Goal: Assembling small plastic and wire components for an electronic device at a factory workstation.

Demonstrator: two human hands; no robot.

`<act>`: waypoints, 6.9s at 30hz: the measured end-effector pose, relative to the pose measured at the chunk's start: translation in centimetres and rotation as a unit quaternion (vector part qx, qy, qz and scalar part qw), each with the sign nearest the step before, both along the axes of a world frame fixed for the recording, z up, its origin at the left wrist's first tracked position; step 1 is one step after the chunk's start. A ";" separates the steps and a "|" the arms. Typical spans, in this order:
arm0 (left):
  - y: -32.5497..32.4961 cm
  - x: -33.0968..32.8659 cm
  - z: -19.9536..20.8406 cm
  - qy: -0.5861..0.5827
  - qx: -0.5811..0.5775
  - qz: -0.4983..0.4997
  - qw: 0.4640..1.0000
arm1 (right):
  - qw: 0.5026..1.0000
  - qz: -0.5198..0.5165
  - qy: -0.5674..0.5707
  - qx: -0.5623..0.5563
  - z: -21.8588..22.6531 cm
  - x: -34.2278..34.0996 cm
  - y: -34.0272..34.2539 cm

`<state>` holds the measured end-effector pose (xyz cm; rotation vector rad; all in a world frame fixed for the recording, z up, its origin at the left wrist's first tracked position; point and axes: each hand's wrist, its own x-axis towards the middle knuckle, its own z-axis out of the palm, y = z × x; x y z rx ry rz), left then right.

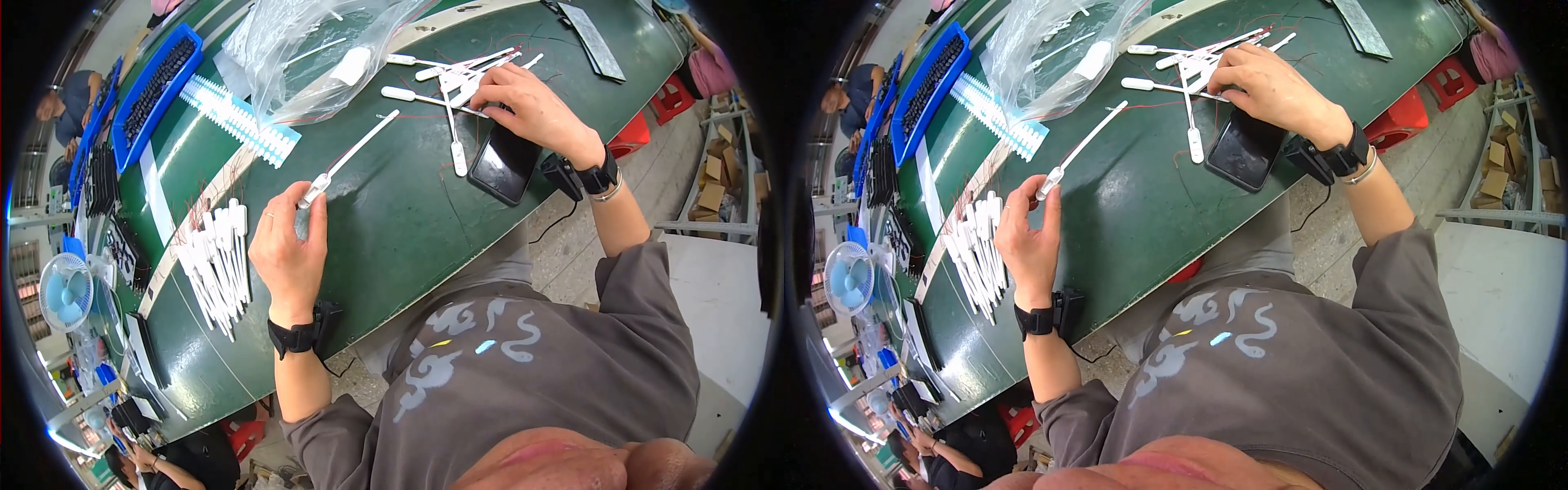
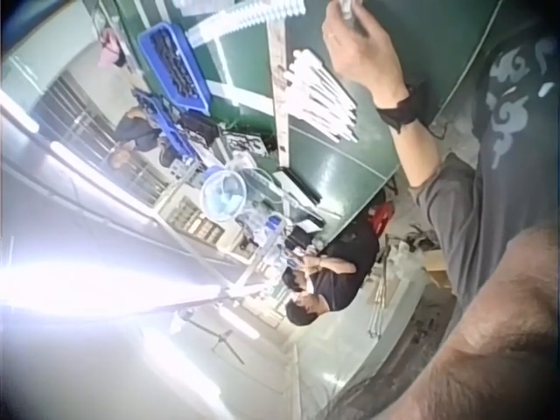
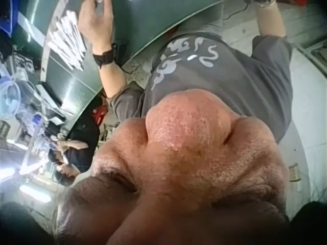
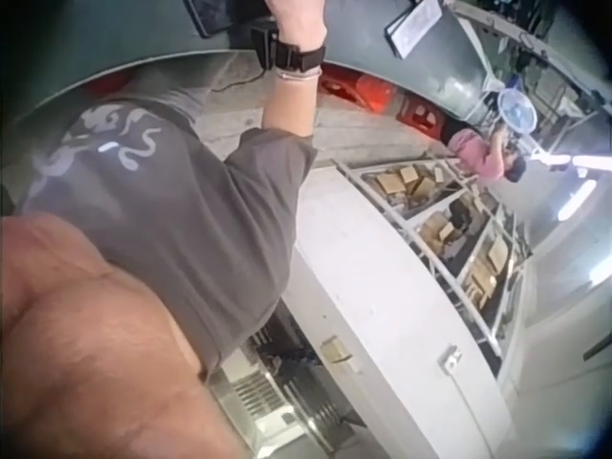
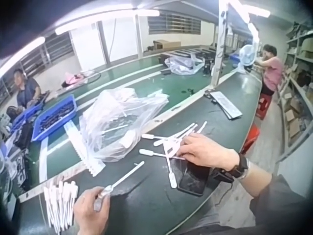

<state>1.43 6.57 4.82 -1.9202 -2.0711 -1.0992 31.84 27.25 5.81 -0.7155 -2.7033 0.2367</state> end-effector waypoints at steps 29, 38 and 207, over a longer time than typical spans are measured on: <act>-2.0 -1.0 -0.1 -0.065 0.018 -0.005 0.998 | 0.982 -0.123 -0.014 -0.146 0.9 -0.2 -1.5; -2.1 -1.1 -0.5 -0.078 0.020 -0.001 0.997 | 0.997 -0.030 -0.040 -0.058 0.7 -0.5 -1.2; -15.5 -1.0 -1.5 -0.119 -0.225 0.117 0.960 | 0.932 -0.057 0.121 -0.338 -2.8 -9.7 -20.0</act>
